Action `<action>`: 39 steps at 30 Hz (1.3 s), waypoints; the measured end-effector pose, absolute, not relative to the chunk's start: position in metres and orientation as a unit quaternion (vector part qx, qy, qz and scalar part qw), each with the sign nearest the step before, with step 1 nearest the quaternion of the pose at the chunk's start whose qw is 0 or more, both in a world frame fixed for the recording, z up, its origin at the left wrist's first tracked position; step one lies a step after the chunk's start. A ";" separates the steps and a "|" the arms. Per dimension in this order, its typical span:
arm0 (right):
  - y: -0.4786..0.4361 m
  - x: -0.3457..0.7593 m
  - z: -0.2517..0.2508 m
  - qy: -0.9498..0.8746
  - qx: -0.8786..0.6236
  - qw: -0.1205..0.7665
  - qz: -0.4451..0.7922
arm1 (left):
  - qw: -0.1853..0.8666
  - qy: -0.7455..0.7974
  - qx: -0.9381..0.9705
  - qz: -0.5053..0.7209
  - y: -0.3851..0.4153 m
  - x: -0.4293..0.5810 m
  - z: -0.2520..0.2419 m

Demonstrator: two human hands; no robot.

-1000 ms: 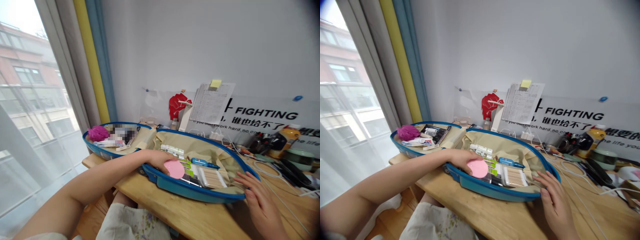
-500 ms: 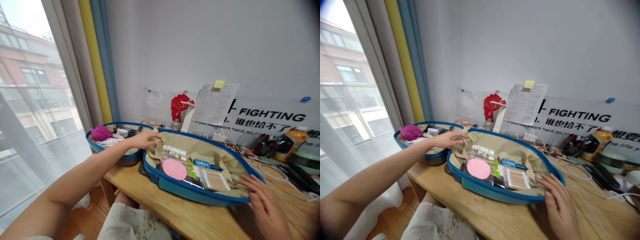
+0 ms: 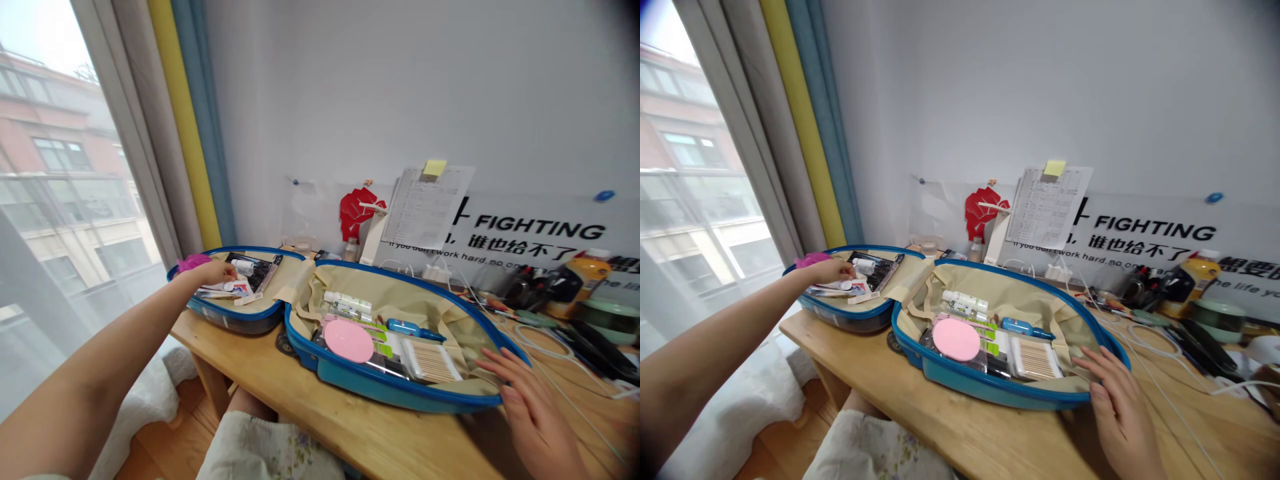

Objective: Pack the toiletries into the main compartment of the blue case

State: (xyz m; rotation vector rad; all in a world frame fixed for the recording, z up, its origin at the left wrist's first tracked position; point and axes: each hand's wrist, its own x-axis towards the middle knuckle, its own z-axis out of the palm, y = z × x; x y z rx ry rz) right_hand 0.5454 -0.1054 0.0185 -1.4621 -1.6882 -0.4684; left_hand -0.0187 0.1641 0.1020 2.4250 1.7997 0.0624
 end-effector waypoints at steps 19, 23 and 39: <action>-0.103 0.550 0.011 -0.688 -0.562 0.416 -0.196 | 0.012 0.571 0.819 0.049 0.169 -0.027 0.114; -0.103 0.547 0.012 -0.682 -0.552 0.430 -0.212 | 0.002 0.586 0.795 0.155 0.167 -0.007 0.137; -0.105 0.544 0.013 -0.681 -0.559 0.432 -0.194 | 0.058 0.233 0.946 0.216 0.122 0.301 0.182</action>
